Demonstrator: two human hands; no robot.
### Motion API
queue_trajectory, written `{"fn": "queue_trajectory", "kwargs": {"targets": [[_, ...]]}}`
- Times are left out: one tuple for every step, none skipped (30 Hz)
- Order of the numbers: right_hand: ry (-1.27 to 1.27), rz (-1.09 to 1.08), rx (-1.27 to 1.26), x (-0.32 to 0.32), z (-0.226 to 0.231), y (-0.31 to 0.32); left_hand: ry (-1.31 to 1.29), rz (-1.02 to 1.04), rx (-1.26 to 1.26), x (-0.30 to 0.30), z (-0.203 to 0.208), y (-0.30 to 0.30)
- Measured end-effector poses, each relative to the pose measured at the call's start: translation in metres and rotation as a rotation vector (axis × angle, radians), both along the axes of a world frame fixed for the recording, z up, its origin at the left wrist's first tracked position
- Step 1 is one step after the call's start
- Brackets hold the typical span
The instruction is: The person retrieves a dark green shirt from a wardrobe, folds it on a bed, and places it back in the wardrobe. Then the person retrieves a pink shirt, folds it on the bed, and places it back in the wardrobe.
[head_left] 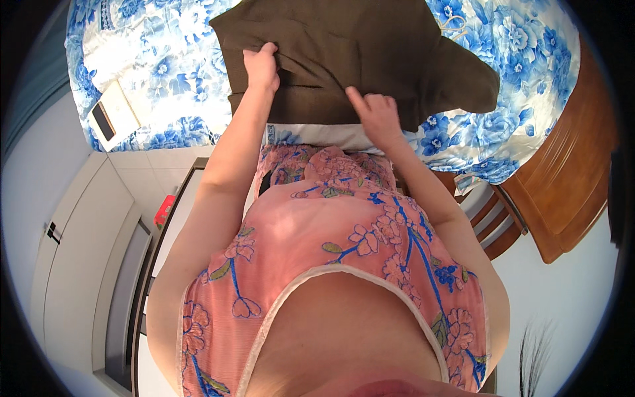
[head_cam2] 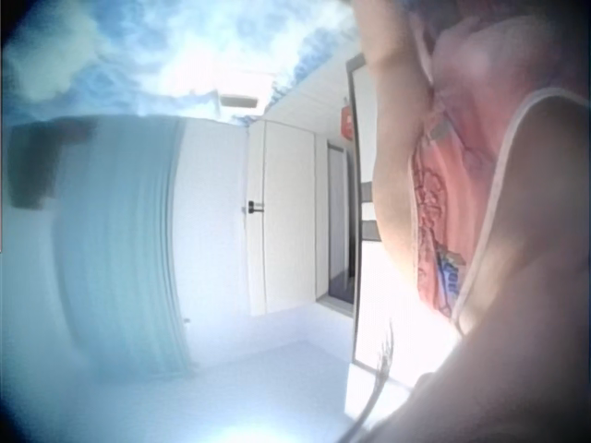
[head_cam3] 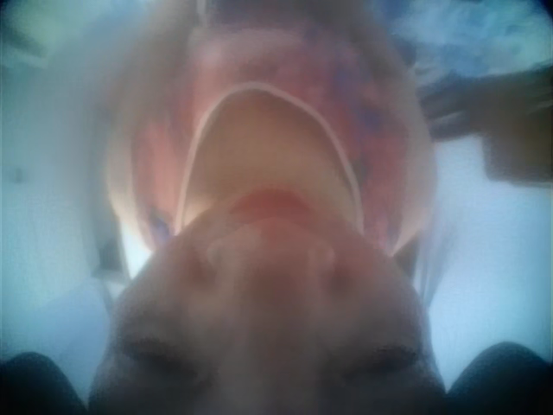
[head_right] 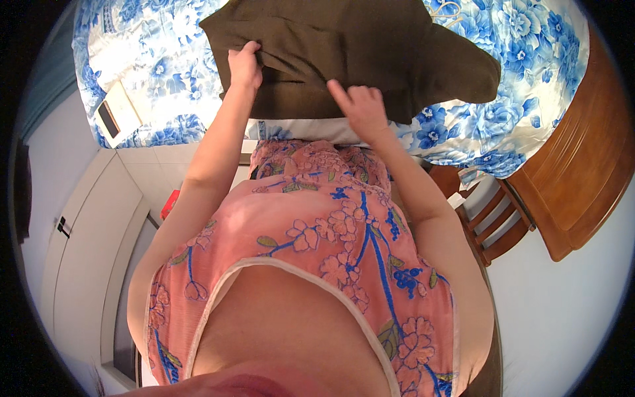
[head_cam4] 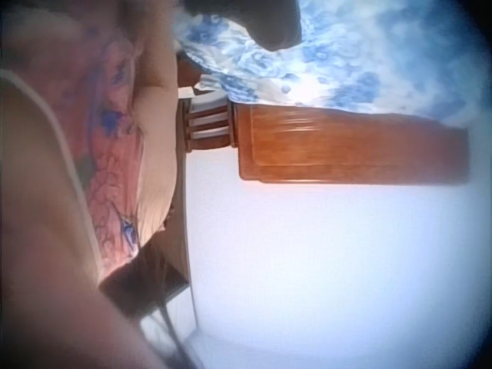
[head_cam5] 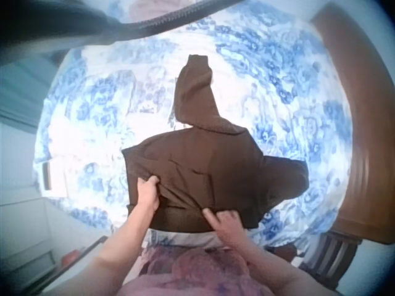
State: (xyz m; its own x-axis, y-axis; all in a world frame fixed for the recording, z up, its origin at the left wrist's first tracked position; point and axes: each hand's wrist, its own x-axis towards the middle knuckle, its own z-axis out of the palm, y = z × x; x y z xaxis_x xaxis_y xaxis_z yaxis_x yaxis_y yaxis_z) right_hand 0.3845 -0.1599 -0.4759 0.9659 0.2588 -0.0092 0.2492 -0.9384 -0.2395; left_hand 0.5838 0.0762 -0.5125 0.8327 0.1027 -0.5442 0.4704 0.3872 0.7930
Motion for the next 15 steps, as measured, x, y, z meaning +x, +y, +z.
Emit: {"fn": "queue_trajectory", "kwargs": {"targets": [[-0.066,-0.062,-0.018,-0.003,-0.004,-0.01,0.046,0.018,-0.138,-0.011,0.006,0.012],[-0.117,-0.127,-0.096,-0.004,-0.009,-0.022,0.08,0.019,-0.239,-0.021,0.012,0.025],[-0.168,-0.195,-0.176,-0.004,-0.013,-0.032,0.053,0.004,-0.373,-0.03,0.018,0.04],[-0.157,-0.249,-0.217,-0.004,-0.017,-0.041,0.07,-0.008,-0.483,-0.044,0.022,0.053],[-0.149,-0.307,-0.26,-0.002,-0.02,-0.049,0.128,0.01,-0.469,-0.058,0.023,0.066],[-0.142,-0.365,-0.302,-0.001,-0.023,-0.055,0.162,0.018,-0.467,-0.071,0.023,0.078],[-0.06,-0.356,-0.325,0.002,-0.025,-0.06,0.14,-0.008,-0.506,-0.081,0.02,0.09],[0.018,-0.347,-0.348,0.007,-0.027,-0.064,0.223,0.008,-0.477,-0.086,0.015,0.101],[0.132,-0.355,-0.38,0.009,-0.029,-0.066,0.269,0.042,-0.391,-0.088,0.009,0.109],[0.035,-0.292,-0.355,0.012,-0.029,-0.069,0.295,0.059,-0.318,-0.087,0.004,0.116],[0.027,-0.29,-0.355,0.012,-0.028,-0.07,0.354,0.085,-0.223,-0.084,0.0,0.121],[0.02,-0.288,-0.359,0.011,-0.027,-0.073,0.323,0.093,-0.246,-0.08,-0.003,0.125],[-0.045,-0.267,-0.349,0.008,-0.025,-0.075,0.314,0.065,-0.298,-0.074,-0.004,0.129],[-0.018,-0.316,-0.354,0.003,-0.023,-0.076,0.219,-0.008,-0.342,-0.072,-0.004,0.13],[-0.052,-0.342,-0.341,-0.004,-0.022,-0.078,0.186,-0.041,-0.326,-0.07,-0.001,0.132]]}}
